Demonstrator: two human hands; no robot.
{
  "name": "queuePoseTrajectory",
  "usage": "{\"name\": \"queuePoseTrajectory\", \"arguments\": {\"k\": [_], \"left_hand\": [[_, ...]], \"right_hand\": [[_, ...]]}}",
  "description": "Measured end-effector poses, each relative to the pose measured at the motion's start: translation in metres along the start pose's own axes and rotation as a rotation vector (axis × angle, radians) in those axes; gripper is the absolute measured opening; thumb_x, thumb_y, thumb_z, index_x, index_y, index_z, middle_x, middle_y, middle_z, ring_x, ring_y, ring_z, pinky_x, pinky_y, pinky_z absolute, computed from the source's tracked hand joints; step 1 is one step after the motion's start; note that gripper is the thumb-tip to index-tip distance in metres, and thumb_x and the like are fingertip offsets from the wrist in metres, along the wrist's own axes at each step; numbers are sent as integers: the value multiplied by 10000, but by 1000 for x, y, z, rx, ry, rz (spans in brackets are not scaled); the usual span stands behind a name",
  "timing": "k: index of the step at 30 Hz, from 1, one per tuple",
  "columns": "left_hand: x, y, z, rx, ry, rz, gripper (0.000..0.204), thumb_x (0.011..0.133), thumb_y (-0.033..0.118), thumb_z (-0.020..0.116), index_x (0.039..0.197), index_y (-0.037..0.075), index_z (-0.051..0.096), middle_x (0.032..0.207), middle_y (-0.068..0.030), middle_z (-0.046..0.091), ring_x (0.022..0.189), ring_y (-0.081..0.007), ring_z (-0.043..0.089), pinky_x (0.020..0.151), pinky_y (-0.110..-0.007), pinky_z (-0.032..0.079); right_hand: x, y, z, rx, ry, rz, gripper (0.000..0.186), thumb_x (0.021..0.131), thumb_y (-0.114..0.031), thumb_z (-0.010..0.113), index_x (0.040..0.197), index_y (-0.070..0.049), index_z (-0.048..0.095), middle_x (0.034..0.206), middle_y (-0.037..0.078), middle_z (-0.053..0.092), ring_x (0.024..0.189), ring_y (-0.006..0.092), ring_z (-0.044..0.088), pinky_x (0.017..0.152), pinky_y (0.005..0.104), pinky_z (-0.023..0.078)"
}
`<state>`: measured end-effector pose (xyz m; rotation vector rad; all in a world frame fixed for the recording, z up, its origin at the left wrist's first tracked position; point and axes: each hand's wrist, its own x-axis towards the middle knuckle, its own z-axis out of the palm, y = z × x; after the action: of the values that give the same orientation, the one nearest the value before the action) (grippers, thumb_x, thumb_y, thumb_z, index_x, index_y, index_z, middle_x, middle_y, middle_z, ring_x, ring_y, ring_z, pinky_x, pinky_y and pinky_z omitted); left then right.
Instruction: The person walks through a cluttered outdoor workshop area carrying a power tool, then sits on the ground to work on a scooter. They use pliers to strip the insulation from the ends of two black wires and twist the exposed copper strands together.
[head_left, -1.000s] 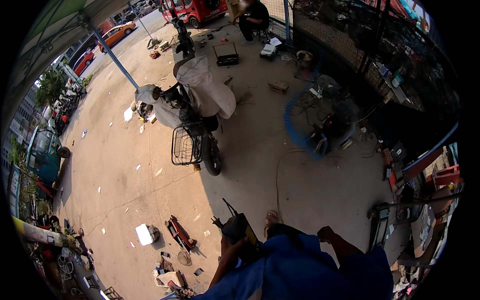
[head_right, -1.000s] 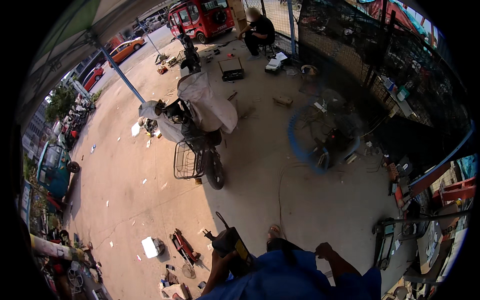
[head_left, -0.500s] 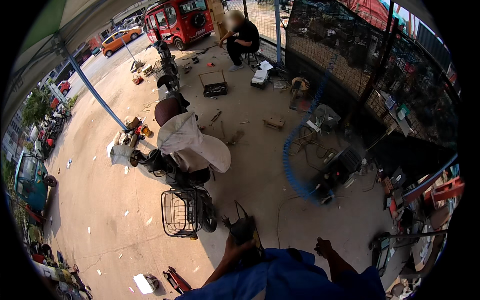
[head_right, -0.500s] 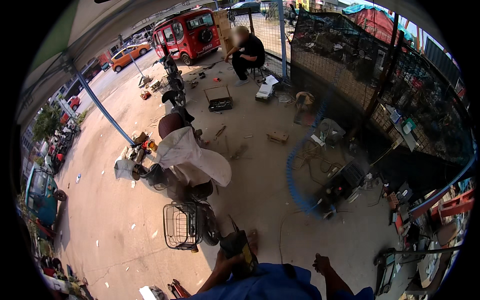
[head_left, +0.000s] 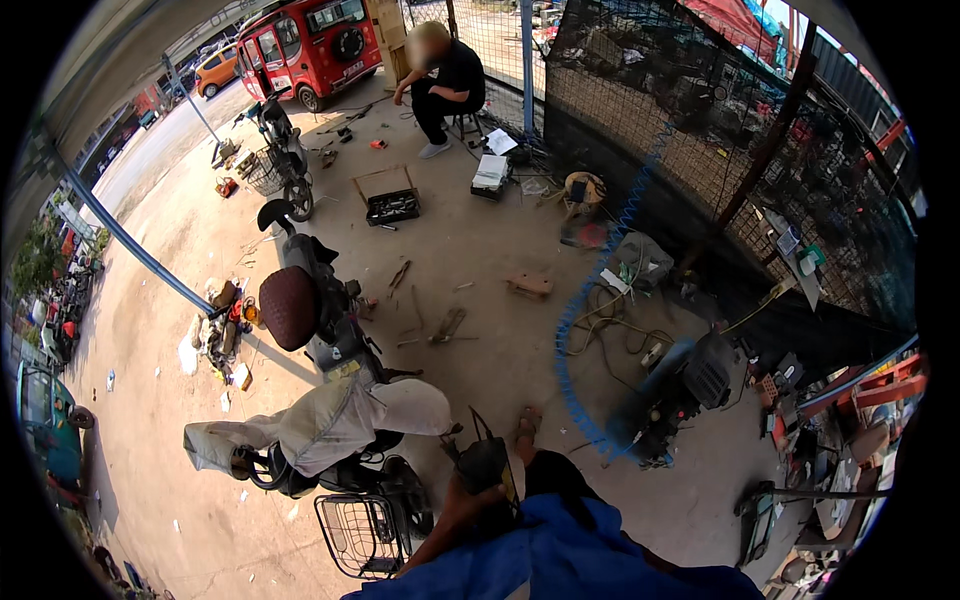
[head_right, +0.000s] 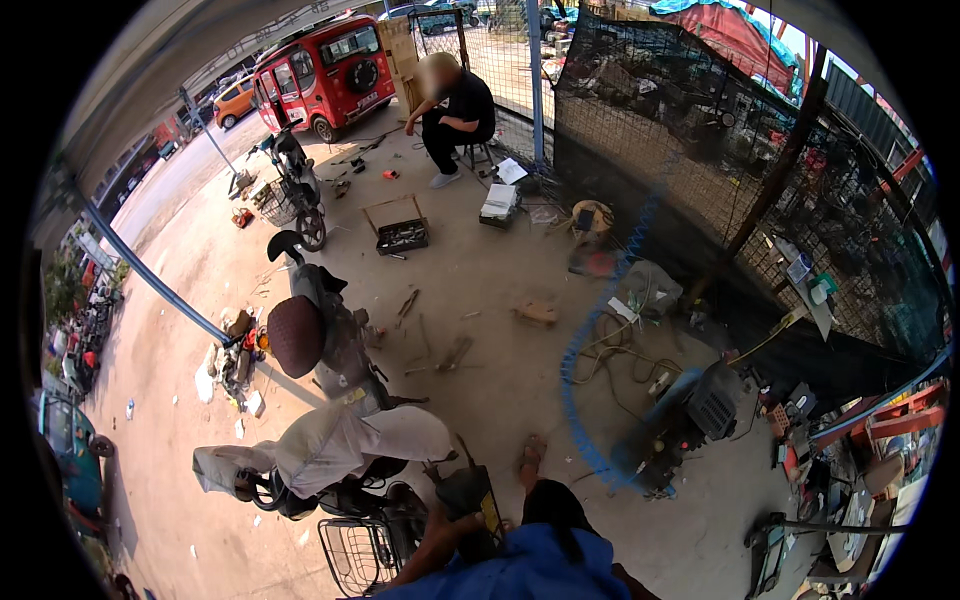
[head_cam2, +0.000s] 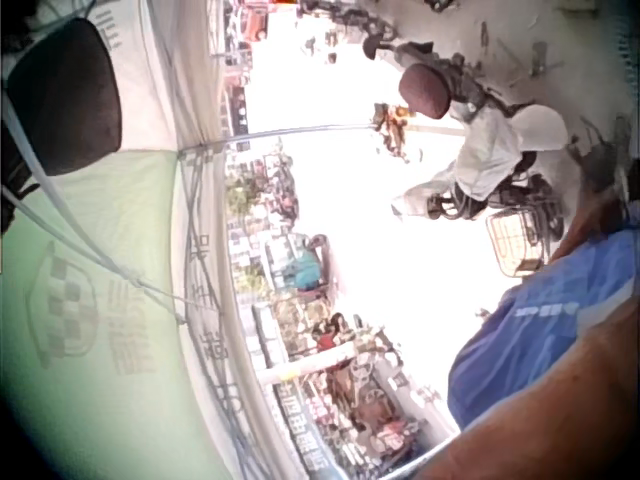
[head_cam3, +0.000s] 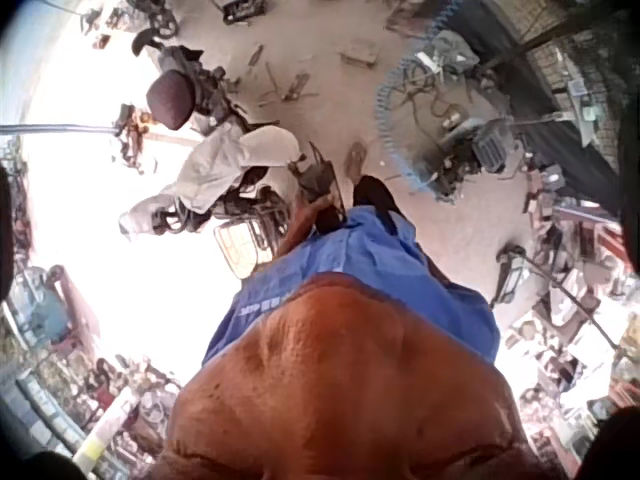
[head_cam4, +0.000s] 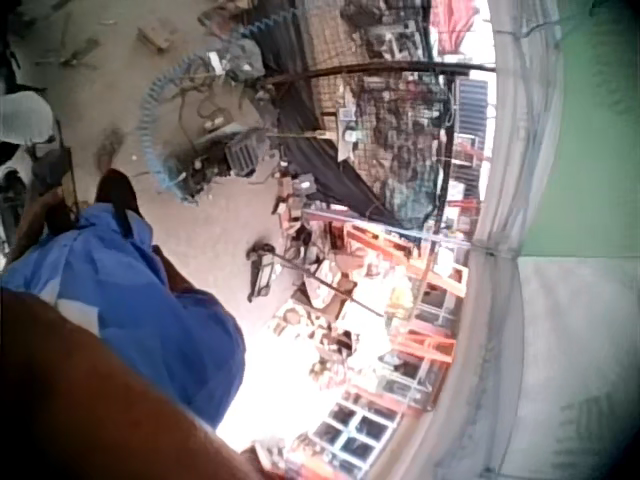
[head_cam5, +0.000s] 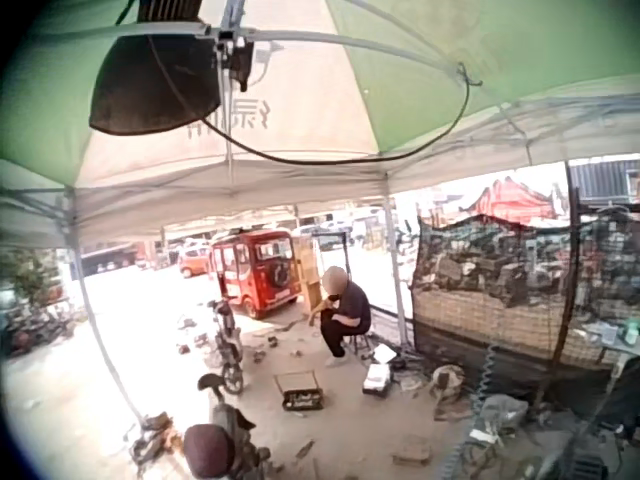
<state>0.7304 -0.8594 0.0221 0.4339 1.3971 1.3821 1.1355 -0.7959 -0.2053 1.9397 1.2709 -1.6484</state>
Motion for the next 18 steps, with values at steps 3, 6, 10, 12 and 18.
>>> {"name": "queuePoseTrajectory", "arguments": {"k": [3, 6, 10, 12, 18], "left_hand": [[48, 34, 1, -3, 152, -56, 649, 762, 141, 796, 1310, -13, 485, 1203, -121, 624, 1091, -216, 613, 959, -366, 495], [114, 45, -13, -105, 197, -26, 597, 769, 143, 782, 1270, -21, 503, 1122, -135, 648, 984, -209, 649, 889, -361, 530], [182, 90, -3, -140, 228, 8, 567, 768, 152, 777, 1244, -29, 528, 1092, -128, 654, 994, -209, 645, 870, -362, 537], [211, 119, 1, -178, 239, 10, 569, 768, 154, 777, 1247, -29, 530, 1102, -130, 651, 998, -211, 646, 870, -368, 538], [288, 174, 8, -218, 215, -50, 572, 771, 151, 770, 1258, -30, 531, 1121, -128, 646, 1024, -222, 641, 886, -357, 527]], "right_hand": [[38, -66, -22, -90, -51, -16, 357, 985, -283, 597, 813, 27, 554, 622, 124, 531, 454, 199, 440, 417, 380, 322], [65, -165, -67, 14, 36, 114, 260, 925, -156, 681, 761, -4, 549, 632, 107, 513, 461, 184, 407, 423, 389, 307], [141, -236, -127, 43, 52, -198, 188, 904, -260, 674, 941, -76, 696, 698, 75, 615, 506, 190, 504, 461, 343, 378], [175, -285, -164, -22, 88, -224, 202, 886, -242, 686, 981, -64, 689, 746, 100, 631, 581, 226, 538, 524, 360, 412], [208, -435, -220, -31, 232, -200, 321, 832, -189, 719, 1103, -25, 668, 888, 176, 680, 807, 335, 642, 710, 410, 513]]}}
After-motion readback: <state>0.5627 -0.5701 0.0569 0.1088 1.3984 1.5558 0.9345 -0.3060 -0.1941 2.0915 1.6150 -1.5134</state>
